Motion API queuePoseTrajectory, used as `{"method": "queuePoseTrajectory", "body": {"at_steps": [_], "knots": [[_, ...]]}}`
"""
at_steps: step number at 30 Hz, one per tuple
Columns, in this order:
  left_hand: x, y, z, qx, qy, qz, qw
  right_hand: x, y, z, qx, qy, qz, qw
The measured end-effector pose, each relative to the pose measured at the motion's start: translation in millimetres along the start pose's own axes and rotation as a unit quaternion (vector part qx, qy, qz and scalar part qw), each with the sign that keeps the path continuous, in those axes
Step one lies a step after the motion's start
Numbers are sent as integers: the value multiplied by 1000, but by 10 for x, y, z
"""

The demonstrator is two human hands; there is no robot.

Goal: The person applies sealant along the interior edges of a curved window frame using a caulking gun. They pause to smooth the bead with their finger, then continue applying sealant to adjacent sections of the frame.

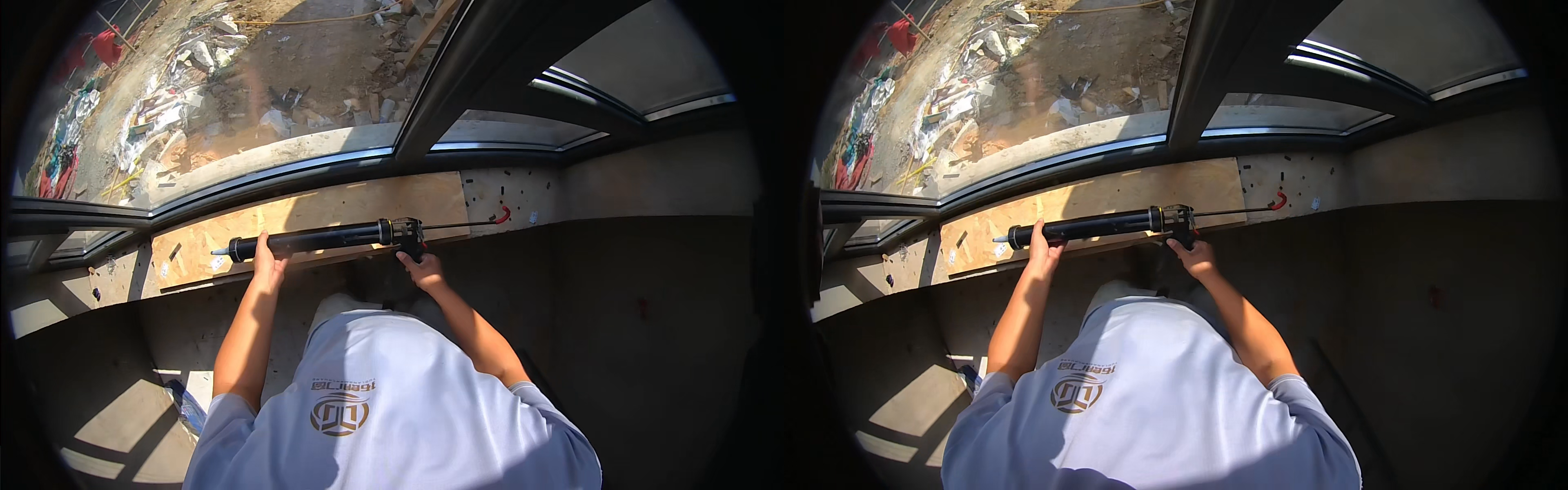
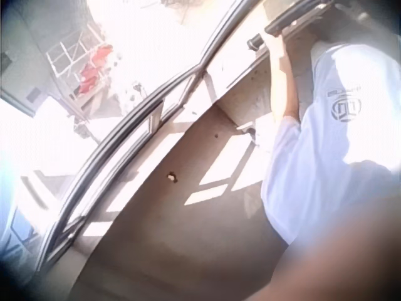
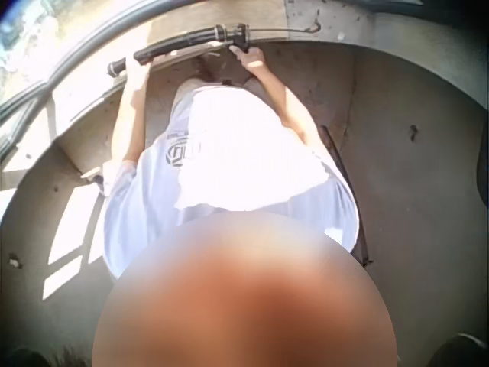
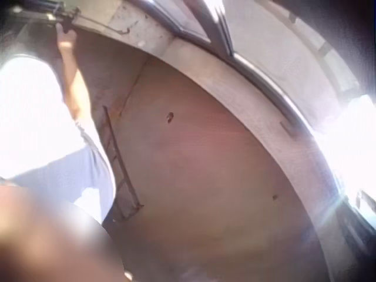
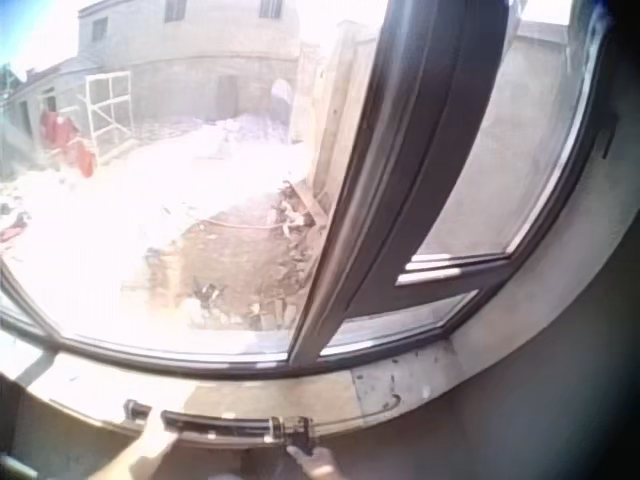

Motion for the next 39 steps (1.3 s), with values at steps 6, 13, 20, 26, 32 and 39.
{"method": "queuePoseTrajectory", "body": {"at_steps": [6, 13, 20, 26, 32, 39], "knots": [[303, 150, 339, 150, 127, 63, 979, 401, -228, -330, -244, 162, 137, 946], [-169, 236, 320, 312, 41, -15, 949, 226, -149, -453, -369, 181, 126, 903], [-833, 1075, -373, 511, 48, -139, 847, -4, 113, -249, -334, 94, 96, 933], [-1445, 1563, -1163, 585, 94, -249, 766, -144, 541, 443, -219, 69, -73, 971], [-1917, 1167, -1837, 264, -32, -239, 934, 150, 1089, 2268, -123, 115, -112, 979], [-2030, 841, -2177, 810, -340, -132, 458, 369, 1354, 2955, -272, 173, -184, 929]]}}
Point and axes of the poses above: each hand's wrist, its own x-axis towards the middle knuckle, its own y-axis out of the back of the hand, z = x × y, the point moved 3 cm from there along x, towards the middle knuckle, and after that the axes turned 4 degrees about -x, right-handed, at the moved point
